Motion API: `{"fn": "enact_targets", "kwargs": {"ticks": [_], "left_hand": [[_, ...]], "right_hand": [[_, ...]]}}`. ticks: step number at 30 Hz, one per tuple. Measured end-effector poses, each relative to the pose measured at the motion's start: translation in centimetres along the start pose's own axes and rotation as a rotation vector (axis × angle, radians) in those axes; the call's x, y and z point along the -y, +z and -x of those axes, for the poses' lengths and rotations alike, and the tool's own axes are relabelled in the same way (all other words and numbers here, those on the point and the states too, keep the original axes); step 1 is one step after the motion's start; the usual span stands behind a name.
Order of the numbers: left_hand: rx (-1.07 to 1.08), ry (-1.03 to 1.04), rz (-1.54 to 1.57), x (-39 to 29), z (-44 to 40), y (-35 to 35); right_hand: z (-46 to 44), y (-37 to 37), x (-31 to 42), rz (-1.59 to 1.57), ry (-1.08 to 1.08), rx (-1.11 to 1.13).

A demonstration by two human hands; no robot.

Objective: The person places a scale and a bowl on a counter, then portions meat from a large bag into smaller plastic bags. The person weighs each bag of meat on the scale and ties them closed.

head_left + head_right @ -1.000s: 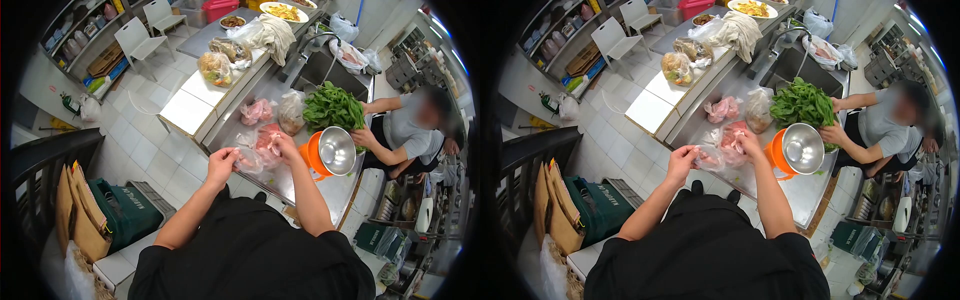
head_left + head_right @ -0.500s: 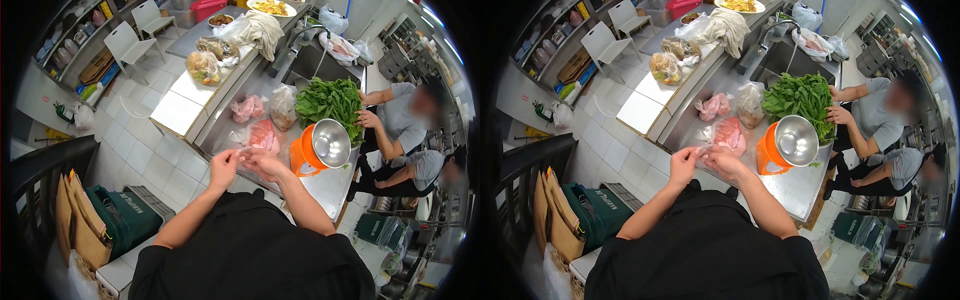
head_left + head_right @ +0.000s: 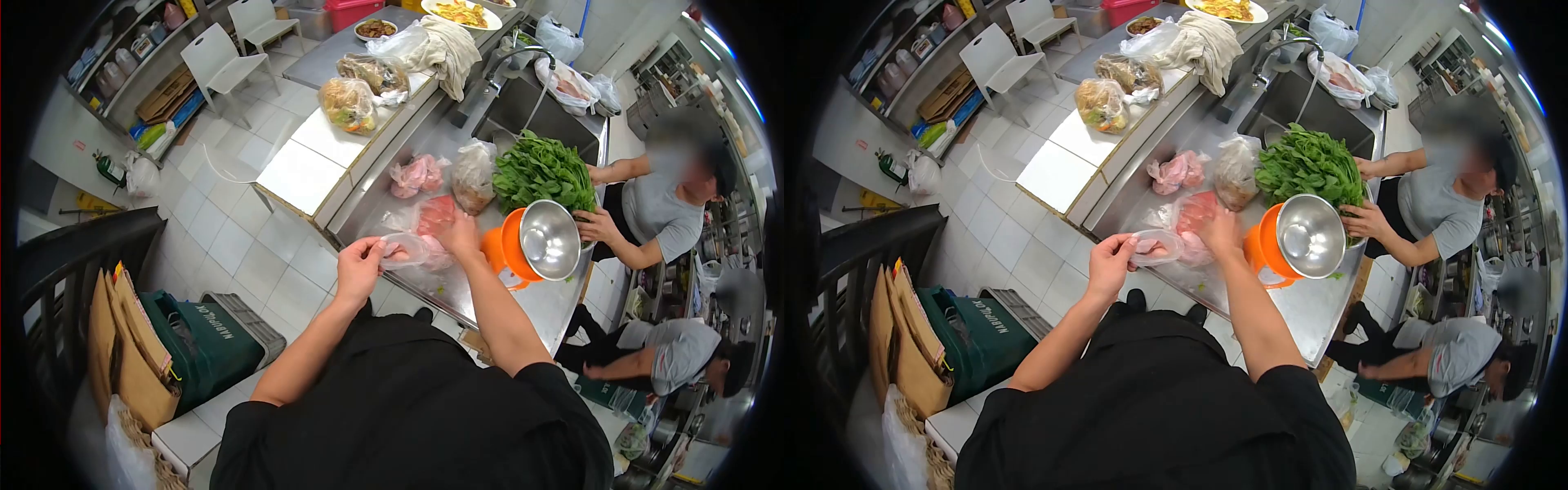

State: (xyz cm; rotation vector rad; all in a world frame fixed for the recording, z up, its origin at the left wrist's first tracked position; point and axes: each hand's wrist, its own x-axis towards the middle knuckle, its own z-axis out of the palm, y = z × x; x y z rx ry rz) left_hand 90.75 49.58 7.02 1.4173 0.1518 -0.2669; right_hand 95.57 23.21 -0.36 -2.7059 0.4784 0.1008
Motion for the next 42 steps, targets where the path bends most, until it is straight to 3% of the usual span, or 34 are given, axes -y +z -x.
{"fn": "enact_targets", "kwargs": {"ticks": [3,5,6,8,10,11,13,16,20,22,24,27,30,38,40,42], "left_hand": [[0.026,-0.031,0.004,-0.7,-0.3,0.3],[0.034,-0.052,0.012,-1.5,-0.7,0.8],[0.030,-0.072,0.014,-1.8,-1.0,1.3],[0.035,-0.092,0.012,-2.3,-1.4,2.2],[0.044,-0.100,-0.035,-2.6,-1.9,2.9],[0.048,-0.101,-0.040,-2.3,-2.2,2.9],[0.060,0.011,-0.090,-1.7,-2.8,2.9],[0.012,-0.003,-0.093,-2.9,-3.0,2.9],[0.156,0.006,-0.012,-7.7,-1.7,5.1],[0.288,0.041,-0.005,-11.9,-0.3,7.6],[0.449,0.114,-0.002,-16.6,1.2,10.4],[0.589,0.204,0.044,-22.7,3.1,14.8],[0.670,0.256,0.082,-25.8,3.6,19.3],[0.711,0.076,0.053,-18.5,0.9,27.6],[0.708,0.096,-0.007,-16.1,-0.1,28.6],[0.691,0.117,-0.090,-13.9,-1.0,29.1]], "right_hand": [[1.2,-2.5,0.3,-0.138,0.021,-0.104],[2.9,-4.4,1.8,-0.457,-0.287,-0.600],[3.8,-4.7,2.6,-0.456,-0.286,-0.600],[5.6,-4.9,4.9,-0.760,-0.306,-0.586],[7.5,-5.8,7.7,-0.552,-0.522,-0.495],[7.6,-5.3,8.6,-0.553,-0.516,-0.498],[7.4,-4.3,9.5,-0.800,-0.268,0.214],[7.3,-5.1,8.1,-0.781,-0.202,0.305],[9.2,-11.4,5.4,-0.707,-0.333,0.245],[12.8,-20.2,6.8,-0.500,-0.475,0.118],[13.3,-23.9,5.2,-0.262,-0.415,-0.098],[15.4,-31.0,4.0,-0.485,-0.461,-0.418],[16.4,-35.4,2.5,-0.567,-0.400,-0.511],[14.9,-33.6,-6.4,-0.515,-0.240,-0.475],[14.7,-32.2,-8.0,-0.400,-0.202,-0.468],[15.1,-30.5,-8.7,-0.489,-0.101,-0.394]]}}
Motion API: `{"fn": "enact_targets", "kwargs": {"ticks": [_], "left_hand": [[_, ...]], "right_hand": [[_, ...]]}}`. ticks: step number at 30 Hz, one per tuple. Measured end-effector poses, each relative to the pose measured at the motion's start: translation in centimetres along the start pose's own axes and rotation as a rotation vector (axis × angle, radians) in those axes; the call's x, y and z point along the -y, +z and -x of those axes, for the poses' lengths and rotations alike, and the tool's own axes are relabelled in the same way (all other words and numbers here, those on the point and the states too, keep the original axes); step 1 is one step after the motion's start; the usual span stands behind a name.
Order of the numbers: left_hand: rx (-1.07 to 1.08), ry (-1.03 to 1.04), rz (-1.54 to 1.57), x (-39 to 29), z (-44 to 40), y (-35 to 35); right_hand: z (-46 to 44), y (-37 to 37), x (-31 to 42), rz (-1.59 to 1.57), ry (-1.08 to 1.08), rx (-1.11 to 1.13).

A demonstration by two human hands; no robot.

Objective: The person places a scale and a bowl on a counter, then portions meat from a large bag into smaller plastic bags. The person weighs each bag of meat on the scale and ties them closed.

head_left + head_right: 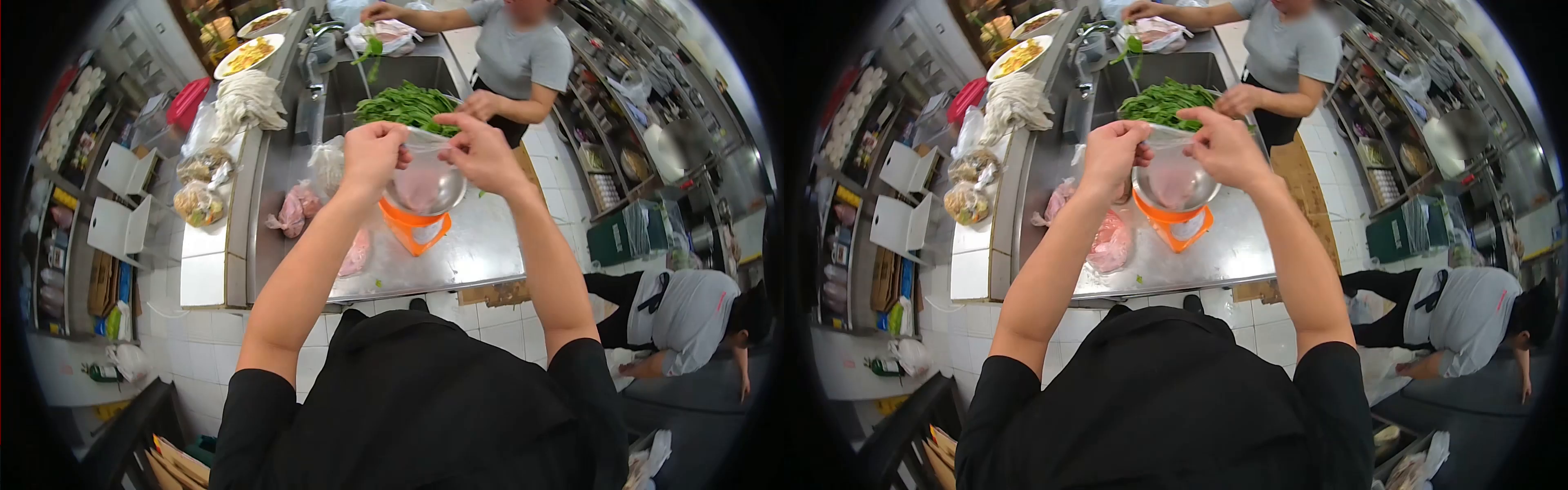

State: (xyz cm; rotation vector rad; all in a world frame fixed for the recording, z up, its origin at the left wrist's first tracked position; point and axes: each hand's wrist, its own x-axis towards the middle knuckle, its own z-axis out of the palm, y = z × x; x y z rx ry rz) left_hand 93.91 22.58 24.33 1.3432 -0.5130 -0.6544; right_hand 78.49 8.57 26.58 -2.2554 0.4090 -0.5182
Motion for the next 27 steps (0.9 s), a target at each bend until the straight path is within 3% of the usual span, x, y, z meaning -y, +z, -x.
{"fn": "enact_targets", "kwargs": {"ticks": [7,19,24,27], "left_hand": [[0.021,0.021,-0.091,2.5,-0.5,-0.1],[0.080,-0.041,-0.199,2.6,-0.7,0.8],[0.113,-0.084,-0.214,3.2,-0.5,0.4],[0.112,-0.076,-0.172,2.8,-0.2,0.2]], "right_hand": [[1.3,1.9,-2.7,-0.137,0.018,-0.011],[1.0,0.3,-3.8,-0.012,0.039,0.024],[1.2,-0.3,-4.7,0.055,-0.124,-0.070],[1.4,-0.8,-5.0,-0.029,-0.097,-0.143]]}}
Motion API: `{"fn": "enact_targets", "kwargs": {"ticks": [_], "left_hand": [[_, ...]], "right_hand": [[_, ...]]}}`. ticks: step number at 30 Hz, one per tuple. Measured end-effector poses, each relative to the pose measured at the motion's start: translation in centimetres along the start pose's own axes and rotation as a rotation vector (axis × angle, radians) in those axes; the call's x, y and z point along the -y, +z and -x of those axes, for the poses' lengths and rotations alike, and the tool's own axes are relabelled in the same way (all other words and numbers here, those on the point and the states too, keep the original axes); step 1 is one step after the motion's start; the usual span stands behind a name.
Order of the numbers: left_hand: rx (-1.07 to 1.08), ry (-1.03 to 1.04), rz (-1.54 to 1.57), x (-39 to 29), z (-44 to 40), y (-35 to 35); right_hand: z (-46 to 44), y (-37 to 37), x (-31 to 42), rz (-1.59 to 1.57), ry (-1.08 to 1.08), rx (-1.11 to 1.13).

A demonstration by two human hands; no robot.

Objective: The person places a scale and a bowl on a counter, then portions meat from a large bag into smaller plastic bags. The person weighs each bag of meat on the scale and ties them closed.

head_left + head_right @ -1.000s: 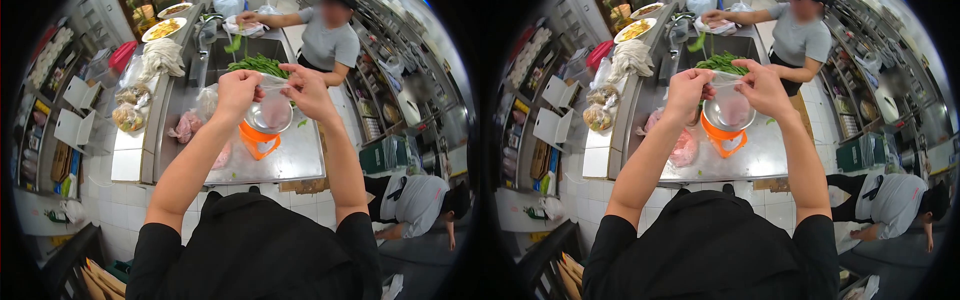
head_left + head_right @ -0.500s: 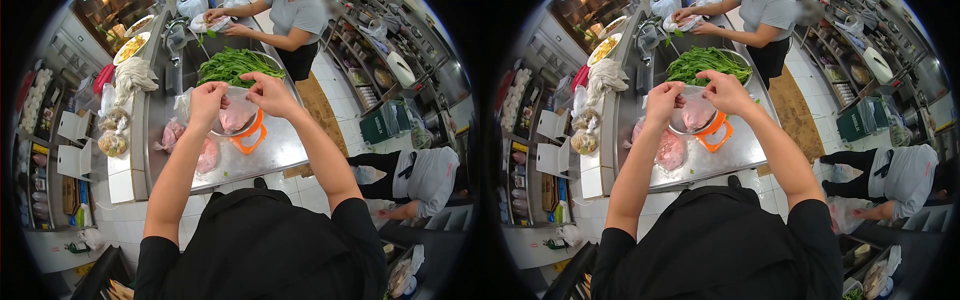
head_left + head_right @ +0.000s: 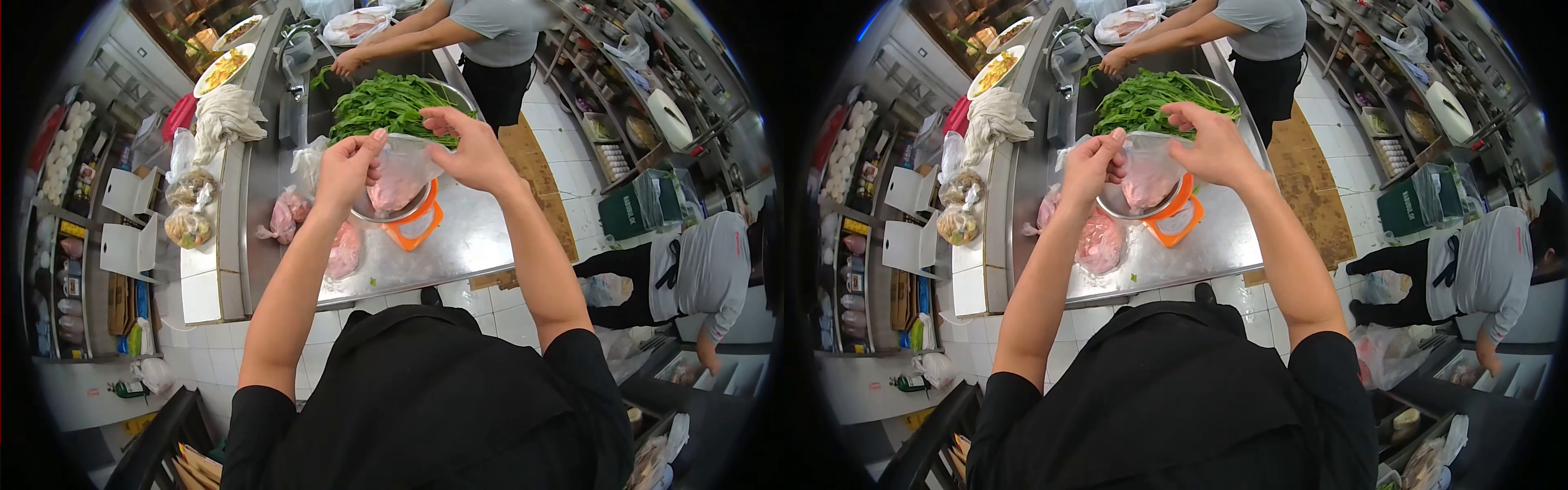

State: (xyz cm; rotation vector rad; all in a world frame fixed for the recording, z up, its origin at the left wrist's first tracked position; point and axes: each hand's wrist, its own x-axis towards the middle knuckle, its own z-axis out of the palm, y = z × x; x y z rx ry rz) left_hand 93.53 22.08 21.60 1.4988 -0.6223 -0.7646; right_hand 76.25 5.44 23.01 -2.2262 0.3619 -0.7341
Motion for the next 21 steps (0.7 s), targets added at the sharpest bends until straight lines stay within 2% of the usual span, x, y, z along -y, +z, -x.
{"fn": "enact_targets", "kwargs": {"ticks": [6,7,8,9,10,11,12,13,14,16,17,18,20,21], "left_hand": [[-0.090,0.050,-0.069,1.0,0.5,-2.4],[-0.071,0.201,-0.208,2.4,0.0,-2.9],[-0.044,0.351,-0.350,3.6,-0.5,-3.3],[-0.023,0.381,-0.517,3.3,-0.2,-3.2],[-0.035,0.378,-0.518,3.4,0.2,-2.8],[-0.011,0.457,-0.722,3.5,0.6,-2.4],[0.014,0.534,-0.927,3.4,0.8,-2.2],[-0.018,0.533,-1.177,4.4,0.5,-2.1],[-0.030,0.532,-1.179,5.2,0.0,-2.4],[0.034,0.346,-0.808,4.3,0.1,-1.9],[0.077,0.095,-0.473,3.6,0.0,-1.9],[0.061,0.095,-0.472,3.0,-0.2,-2.4],[0.185,0.083,-0.078,2.0,-0.4,-3.6],[0.182,0.259,0.055,1.1,-0.1,-3.8]], "right_hand": [[0.8,-1.5,-0.6,-0.020,0.070,-0.045],[1.0,-0.9,-1.0,0.165,0.044,0.073],[0.9,0.4,-1.9,0.160,0.036,0.082],[0.5,2.0,-3.0,0.261,-0.040,0.104],[-0.2,2.9,-2.6,0.362,-0.117,0.123],[-1.7,3.6,-2.1,0.326,0.021,0.279],[-2.7,4.4,-1.2,0.326,0.010,0.281],[-3.5,5.3,-0.3,0.229,-0.080,0.253],[-4.3,6.0,0.6,0.130,-0.170,0.224],[-6.1,6.5,3.4,0.171,-0.231,0.280],[-6.9,6.8,4.8,0.185,-0.287,0.273],[-7.8,7.0,6.1,0.197,-0.344,0.267],[-9.5,6.8,9.3,0.187,-0.383,0.285],[-10.2,6.6,11.2,0.187,-0.379,0.282]]}}
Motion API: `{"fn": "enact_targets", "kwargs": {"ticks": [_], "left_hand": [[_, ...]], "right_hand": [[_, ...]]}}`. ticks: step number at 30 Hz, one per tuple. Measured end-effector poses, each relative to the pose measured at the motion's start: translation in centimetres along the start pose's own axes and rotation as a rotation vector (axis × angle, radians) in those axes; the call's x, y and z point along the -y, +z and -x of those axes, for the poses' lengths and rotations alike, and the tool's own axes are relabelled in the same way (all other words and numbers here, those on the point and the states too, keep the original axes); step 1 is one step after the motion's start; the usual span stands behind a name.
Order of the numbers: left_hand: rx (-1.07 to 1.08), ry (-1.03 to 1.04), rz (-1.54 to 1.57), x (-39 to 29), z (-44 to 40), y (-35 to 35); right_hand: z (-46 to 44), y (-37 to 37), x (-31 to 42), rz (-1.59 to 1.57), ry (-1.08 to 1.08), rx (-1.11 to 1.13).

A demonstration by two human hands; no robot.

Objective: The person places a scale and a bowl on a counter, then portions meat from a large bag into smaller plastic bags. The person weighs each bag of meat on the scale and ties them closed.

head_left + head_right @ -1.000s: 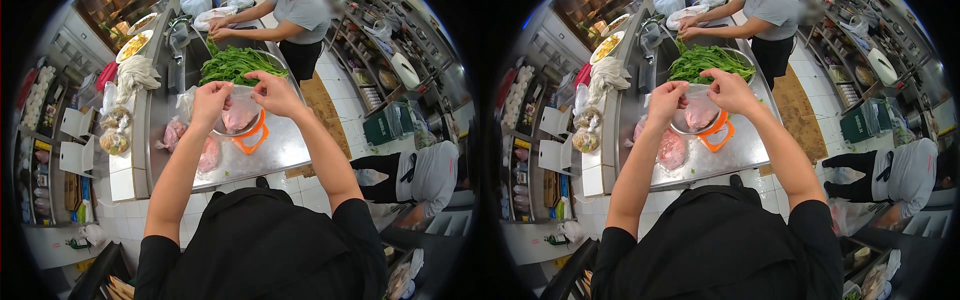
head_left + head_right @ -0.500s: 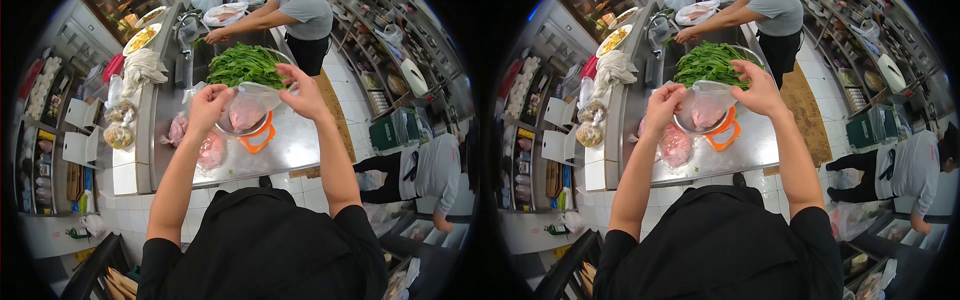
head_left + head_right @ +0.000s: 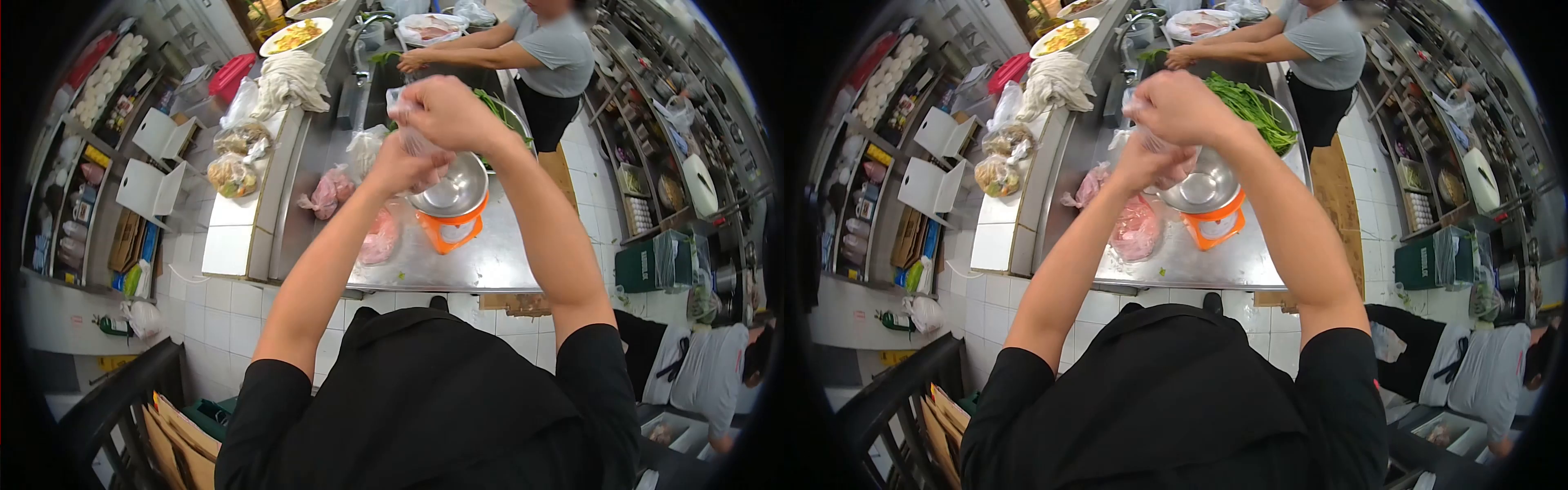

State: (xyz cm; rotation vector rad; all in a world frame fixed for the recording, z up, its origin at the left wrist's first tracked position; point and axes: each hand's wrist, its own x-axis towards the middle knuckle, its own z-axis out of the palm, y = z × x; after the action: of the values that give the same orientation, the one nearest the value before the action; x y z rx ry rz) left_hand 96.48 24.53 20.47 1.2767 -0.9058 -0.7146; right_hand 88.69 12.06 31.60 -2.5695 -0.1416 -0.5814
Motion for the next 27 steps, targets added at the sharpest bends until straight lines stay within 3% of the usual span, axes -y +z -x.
{"fn": "enact_targets", "kwargs": {"ticks": [3,5,7,9,11,13,15,16,17,19,21,22,24,25,27], "left_hand": [[-0.064,-0.048,0.077,-2.0,0.7,-2.8],[-0.043,0.070,0.028,-5.0,2.6,-3.3],[-0.031,-0.041,-0.003,-7.3,5.1,-4.2],[-0.010,-0.098,0.070,-6.5,7.0,-5.7],[-0.012,-0.145,-0.071,-4.0,8.9,-8.0],[-0.113,-0.172,-0.227,-1.4,10.9,-9.6],[-0.175,-0.146,-0.312,0.9,13.1,-11.1],[-0.223,-0.279,-0.341,3.2,14.1,-12.5],[-0.235,-0.281,-0.337,5.4,14.9,-13.3],[-0.221,0.011,-0.543,8.6,16.7,-14.1],[-0.225,-0.061,-0.574,7.2,18.8,-13.1],[-0.132,-0.232,-0.692,5.4,19.3,-12.4],[0.004,-0.626,-0.750,2.3,20.0,-11.3],[0.002,-0.627,-0.749,2.9,20.9,-11.3],[-0.036,-0.189,-1.062,5.5,22.5,-12.0]], "right_hand": [[-3.1,0.3,2.4,-0.034,-0.035,-0.063],[-4.8,0.5,4.2,-0.073,-0.073,-0.120],[-6.3,0.5,6.2,-0.029,-0.009,-0.092],[-7.3,2.5,7.0,-0.051,-0.011,-0.101],[-7.4,5.3,7.4,0.101,-0.172,-0.173],[-6.8,6.8,8.7,0.215,-0.114,-0.026],[-5.4,8.4,10.2,0.160,-0.203,-0.092],[-4.5,8.4,11.6,0.201,-0.292,0.006],[-3.9,9.5,12.0,0.198,-0.301,0.014],[-2.3,13.2,11.3,0.335,-0.659,0.201],[-0.4,16.6,9.9,0.503,-0.737,0.148],[0.4,18.2,8.8,0.676,-0.813,0.088],[1.7,21.0,5.4,0.532,-0.636,0.635],[3.2,21.8,4.6,0.406,-0.460,0.666],[6.9,23.8,3.2,0.168,-0.231,0.663]]}}
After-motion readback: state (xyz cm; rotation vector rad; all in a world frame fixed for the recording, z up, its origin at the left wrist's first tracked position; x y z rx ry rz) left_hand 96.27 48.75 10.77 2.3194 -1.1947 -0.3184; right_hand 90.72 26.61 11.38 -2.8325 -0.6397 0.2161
